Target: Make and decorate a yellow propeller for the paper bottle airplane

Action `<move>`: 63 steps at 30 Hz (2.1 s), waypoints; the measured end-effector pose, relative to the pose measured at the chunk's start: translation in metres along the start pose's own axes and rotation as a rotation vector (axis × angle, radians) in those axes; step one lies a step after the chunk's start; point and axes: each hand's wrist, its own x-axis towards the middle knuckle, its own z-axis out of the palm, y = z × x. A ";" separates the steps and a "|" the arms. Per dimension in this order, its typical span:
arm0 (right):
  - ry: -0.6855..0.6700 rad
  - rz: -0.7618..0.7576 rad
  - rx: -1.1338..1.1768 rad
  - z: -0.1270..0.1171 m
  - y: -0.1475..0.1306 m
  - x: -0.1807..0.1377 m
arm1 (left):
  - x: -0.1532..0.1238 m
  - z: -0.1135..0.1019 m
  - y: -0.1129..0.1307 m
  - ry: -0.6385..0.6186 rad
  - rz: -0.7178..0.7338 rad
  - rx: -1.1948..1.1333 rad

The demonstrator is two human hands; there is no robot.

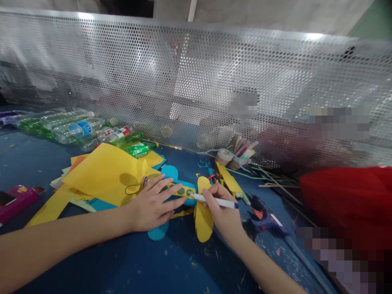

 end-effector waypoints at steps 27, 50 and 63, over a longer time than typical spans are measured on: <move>-0.002 0.022 0.000 -0.003 0.002 0.000 | 0.000 0.000 0.000 0.012 0.005 -0.008; 0.033 -0.018 0.004 -0.003 0.004 0.001 | 0.001 -0.001 0.001 0.005 -0.003 -0.005; 0.013 0.020 0.023 -0.001 0.006 0.001 | 0.001 0.000 0.000 0.013 0.003 -0.013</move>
